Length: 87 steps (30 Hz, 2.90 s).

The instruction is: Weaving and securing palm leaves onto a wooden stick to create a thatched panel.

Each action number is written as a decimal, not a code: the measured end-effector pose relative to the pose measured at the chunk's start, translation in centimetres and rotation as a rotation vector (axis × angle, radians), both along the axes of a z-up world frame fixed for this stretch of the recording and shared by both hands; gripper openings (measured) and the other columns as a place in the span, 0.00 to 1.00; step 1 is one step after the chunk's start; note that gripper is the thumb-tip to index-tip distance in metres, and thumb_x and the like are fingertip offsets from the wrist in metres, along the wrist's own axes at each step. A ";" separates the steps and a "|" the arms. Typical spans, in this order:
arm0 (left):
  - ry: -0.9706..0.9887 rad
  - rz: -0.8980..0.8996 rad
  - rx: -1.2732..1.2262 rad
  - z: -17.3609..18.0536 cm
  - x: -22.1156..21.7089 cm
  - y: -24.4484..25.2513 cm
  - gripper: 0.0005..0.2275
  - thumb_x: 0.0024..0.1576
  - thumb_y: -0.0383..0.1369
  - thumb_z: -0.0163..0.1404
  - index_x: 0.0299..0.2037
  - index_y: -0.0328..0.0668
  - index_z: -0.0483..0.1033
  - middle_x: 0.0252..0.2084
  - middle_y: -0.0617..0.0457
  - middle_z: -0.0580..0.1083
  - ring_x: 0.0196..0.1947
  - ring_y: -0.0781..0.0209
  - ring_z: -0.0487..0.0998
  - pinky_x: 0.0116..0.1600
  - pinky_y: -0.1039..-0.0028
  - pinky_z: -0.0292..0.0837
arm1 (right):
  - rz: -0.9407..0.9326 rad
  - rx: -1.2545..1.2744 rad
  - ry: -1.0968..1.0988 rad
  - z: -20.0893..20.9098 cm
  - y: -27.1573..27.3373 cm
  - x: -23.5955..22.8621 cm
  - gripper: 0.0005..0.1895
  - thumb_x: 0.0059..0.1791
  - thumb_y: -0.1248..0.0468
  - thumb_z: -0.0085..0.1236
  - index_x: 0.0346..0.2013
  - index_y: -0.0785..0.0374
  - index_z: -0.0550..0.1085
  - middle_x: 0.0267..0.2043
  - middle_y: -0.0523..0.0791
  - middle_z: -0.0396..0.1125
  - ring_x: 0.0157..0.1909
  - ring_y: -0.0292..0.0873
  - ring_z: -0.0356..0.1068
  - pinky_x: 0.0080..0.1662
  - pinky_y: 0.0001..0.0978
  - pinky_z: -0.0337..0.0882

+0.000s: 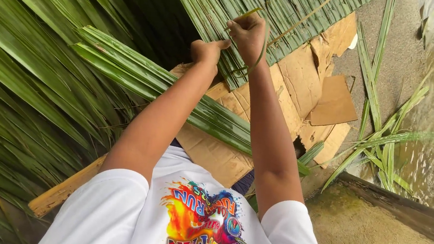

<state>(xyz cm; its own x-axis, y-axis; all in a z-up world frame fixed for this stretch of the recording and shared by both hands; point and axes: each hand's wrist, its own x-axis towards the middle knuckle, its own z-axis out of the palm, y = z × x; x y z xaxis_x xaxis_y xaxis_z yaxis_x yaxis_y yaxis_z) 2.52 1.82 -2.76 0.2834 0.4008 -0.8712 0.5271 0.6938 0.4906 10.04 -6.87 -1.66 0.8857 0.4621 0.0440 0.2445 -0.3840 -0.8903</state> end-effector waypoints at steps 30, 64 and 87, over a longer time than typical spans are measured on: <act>-0.062 -0.181 -0.087 -0.5 -0.4 1.4 0.47 0.45 0.36 0.70 0.71 0.28 0.54 0.73 0.38 0.59 0.73 0.40 0.60 0.74 0.48 0.61 | -0.237 -0.229 0.073 5.7 -5.6 -1.3 0.15 0.52 0.69 0.50 0.52 0.65 0.77 0.32 0.40 0.73 0.27 0.25 0.63 0.27 0.11 0.64; -0.033 -0.685 0.322 -0.3 -2.3 2.4 0.22 0.44 0.34 0.73 0.42 0.35 0.75 0.49 0.45 0.80 0.38 0.45 0.88 0.21 0.64 0.89 | -0.127 0.084 -0.357 6.4 -2.6 -18.8 0.22 0.61 0.60 0.42 0.23 0.60 0.66 0.20 0.41 0.60 0.24 0.36 0.55 0.31 0.29 0.57; 0.092 -0.624 -0.470 12.4 -45.9 18.6 0.16 0.61 0.26 0.51 0.54 0.18 0.77 0.26 0.38 0.68 0.10 0.61 0.58 0.10 0.74 0.49 | -0.121 0.081 -0.160 2.8 -6.3 -15.3 0.12 0.50 0.80 0.58 0.41 0.61 0.78 0.42 0.45 0.71 0.41 0.40 0.69 0.43 0.29 0.78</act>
